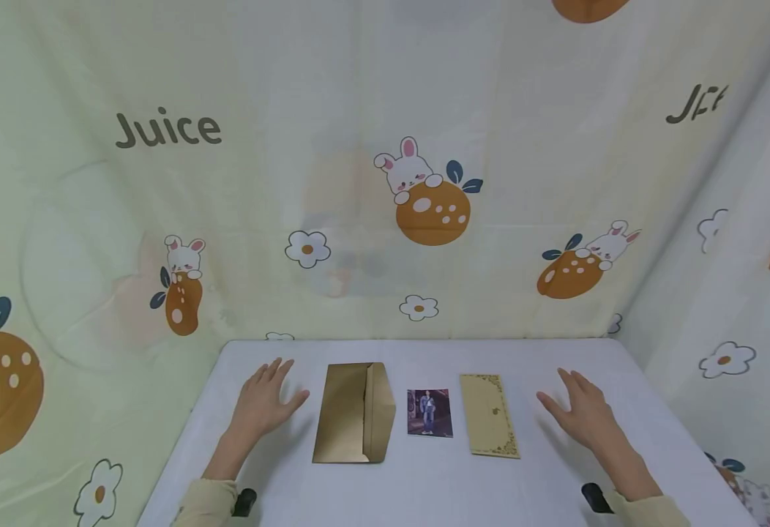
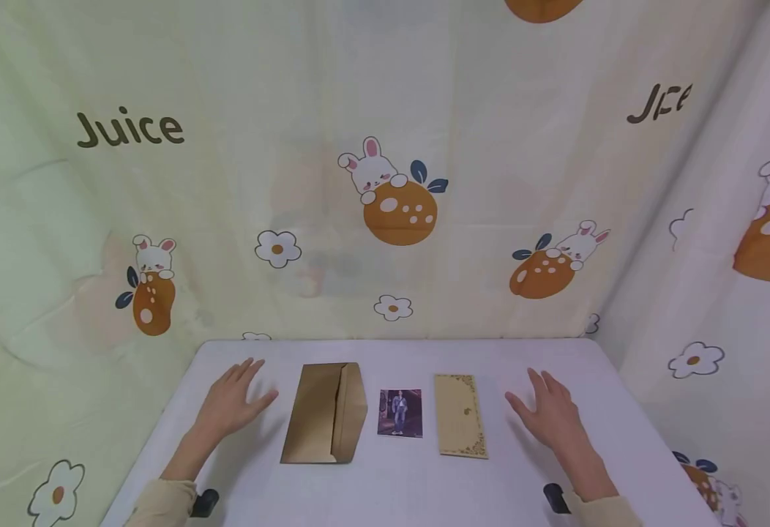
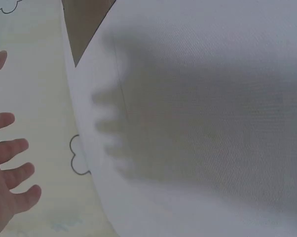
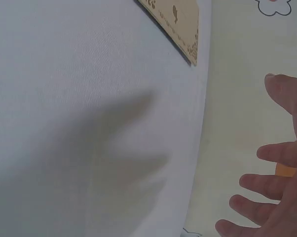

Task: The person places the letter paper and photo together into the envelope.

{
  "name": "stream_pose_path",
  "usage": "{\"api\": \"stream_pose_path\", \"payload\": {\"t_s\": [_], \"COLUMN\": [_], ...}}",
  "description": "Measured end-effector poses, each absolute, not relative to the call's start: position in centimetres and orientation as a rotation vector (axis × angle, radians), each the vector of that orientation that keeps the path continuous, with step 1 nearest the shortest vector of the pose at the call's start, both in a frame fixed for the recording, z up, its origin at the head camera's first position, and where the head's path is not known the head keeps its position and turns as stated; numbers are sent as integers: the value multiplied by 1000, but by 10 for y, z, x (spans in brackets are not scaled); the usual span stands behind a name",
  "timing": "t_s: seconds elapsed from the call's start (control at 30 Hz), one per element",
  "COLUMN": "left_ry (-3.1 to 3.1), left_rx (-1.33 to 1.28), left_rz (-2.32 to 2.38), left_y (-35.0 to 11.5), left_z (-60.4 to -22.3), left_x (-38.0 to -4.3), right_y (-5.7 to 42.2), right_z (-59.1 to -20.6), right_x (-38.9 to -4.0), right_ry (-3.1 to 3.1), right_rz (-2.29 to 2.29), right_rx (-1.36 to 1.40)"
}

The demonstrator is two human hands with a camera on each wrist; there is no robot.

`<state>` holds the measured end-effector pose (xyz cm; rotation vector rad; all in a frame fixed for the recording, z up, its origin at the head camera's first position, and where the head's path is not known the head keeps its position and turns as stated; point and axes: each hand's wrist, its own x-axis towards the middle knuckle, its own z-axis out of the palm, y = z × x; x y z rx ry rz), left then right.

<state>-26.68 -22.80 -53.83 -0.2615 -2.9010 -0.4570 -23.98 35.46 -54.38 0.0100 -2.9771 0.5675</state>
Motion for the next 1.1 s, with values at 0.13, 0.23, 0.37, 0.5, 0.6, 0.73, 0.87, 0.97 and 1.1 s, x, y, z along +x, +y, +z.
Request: {"api": "stream_pose_path", "payload": {"t_s": [0.13,0.23,0.37,0.5,0.6,0.73,0.87,0.97,1.1], "left_ry": [-2898,-2900,-2915,-2918,-2904,-2881,-2869,-2867,-2881], "left_rx": [-270,-272,-288,-315,-324,-334,-347,-352,-357], "left_rz": [-451,-462,-473,-474,-480,-501,-496,-493,-505], "left_y": [-226,-223,-219,-215,-211,-206,-201,-197,-192], "left_z": [-539,-539,-539,-541,-542,-545,-546,-545,-546], "left_x": [-268,-268,-269,-270,-271,-273,-274,-272,-271], "right_y": [348,344,337,329,321,311,301,293,285], "right_z": [-545,-545,-548,-549,-548,-548,-548,-547,-546], "right_x": [-242,-243,-244,-246,-248,-252,-256,-257,-258], "right_ry": [-2983,-2974,-2955,-2943,-2937,-2930,-2934,-2933,-2924], "right_rz": [577,575,564,568,580,595,616,632,655], "right_rx": [12,25,41,60,78,97,110,118,137]}}
